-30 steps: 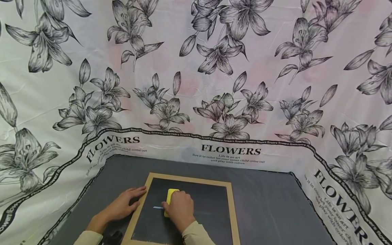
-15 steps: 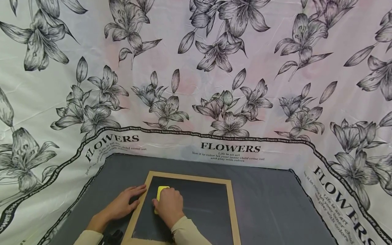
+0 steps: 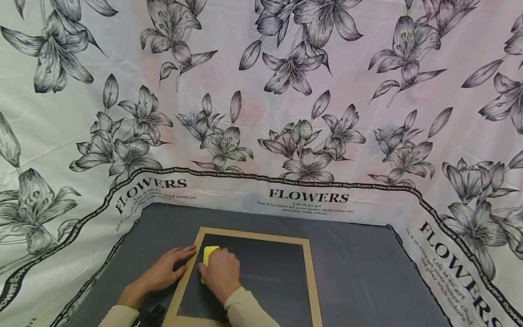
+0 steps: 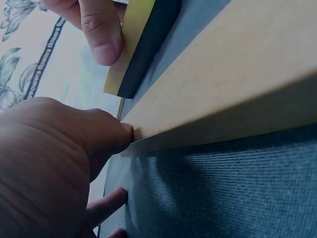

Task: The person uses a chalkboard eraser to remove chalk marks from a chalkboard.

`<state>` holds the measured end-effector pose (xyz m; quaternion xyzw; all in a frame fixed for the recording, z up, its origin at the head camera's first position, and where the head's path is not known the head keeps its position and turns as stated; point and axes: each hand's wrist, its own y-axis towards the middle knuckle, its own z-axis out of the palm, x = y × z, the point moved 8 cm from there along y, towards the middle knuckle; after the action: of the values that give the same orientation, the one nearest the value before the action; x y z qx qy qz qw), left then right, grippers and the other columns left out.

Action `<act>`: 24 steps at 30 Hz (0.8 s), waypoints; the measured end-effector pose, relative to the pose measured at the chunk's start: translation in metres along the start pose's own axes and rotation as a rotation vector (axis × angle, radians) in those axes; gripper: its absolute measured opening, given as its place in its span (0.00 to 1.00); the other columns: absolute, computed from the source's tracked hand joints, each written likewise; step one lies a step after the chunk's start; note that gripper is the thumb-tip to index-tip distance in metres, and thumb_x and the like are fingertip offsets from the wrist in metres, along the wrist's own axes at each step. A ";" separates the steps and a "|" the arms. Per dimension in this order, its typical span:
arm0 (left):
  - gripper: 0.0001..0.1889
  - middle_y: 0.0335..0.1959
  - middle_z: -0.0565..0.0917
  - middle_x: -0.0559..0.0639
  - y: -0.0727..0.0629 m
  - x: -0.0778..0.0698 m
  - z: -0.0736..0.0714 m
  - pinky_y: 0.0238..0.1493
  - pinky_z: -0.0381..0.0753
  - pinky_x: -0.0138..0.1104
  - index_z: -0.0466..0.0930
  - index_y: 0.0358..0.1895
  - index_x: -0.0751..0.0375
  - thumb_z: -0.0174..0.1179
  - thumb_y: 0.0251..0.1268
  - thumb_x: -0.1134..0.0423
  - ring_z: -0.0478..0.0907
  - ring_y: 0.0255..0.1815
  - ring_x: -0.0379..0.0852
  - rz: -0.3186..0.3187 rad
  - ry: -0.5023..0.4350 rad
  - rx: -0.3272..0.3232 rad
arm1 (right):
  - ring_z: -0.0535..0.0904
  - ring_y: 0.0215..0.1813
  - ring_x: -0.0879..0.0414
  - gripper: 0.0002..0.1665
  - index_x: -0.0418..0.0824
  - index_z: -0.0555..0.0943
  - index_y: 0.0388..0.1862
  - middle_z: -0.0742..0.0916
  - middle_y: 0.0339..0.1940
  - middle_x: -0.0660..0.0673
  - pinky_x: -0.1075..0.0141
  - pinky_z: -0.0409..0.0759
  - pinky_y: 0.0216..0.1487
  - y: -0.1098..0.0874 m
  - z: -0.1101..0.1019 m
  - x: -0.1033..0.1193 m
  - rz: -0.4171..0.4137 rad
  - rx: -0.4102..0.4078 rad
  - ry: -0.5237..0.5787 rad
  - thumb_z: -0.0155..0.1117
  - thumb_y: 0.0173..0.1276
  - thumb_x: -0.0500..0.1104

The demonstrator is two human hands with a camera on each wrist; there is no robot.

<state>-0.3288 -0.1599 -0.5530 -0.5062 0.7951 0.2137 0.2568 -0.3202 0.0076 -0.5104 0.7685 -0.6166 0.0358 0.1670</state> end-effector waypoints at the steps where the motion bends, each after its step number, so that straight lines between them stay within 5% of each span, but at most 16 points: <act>1: 0.27 0.82 0.74 0.60 0.000 0.000 0.000 0.77 0.59 0.77 0.79 0.77 0.65 0.64 0.77 0.69 0.65 0.81 0.79 0.001 -0.002 0.000 | 0.80 0.26 0.52 0.30 0.37 0.88 0.34 0.84 0.26 0.46 0.57 0.84 0.27 0.000 0.001 -0.001 0.008 0.002 0.001 0.80 0.67 0.64; 24: 0.26 0.83 0.73 0.61 -0.003 0.000 0.000 0.78 0.56 0.77 0.78 0.77 0.66 0.63 0.78 0.70 0.62 0.82 0.80 0.001 -0.051 -0.018 | 0.80 0.27 0.50 0.36 0.36 0.89 0.44 0.84 0.28 0.45 0.52 0.83 0.29 -0.010 -0.008 -0.039 0.123 0.034 -0.022 0.80 0.64 0.68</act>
<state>-0.3259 -0.1606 -0.5533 -0.5024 0.7865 0.2341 0.2723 -0.3189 0.0484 -0.5150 0.7321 -0.6640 0.0479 0.1445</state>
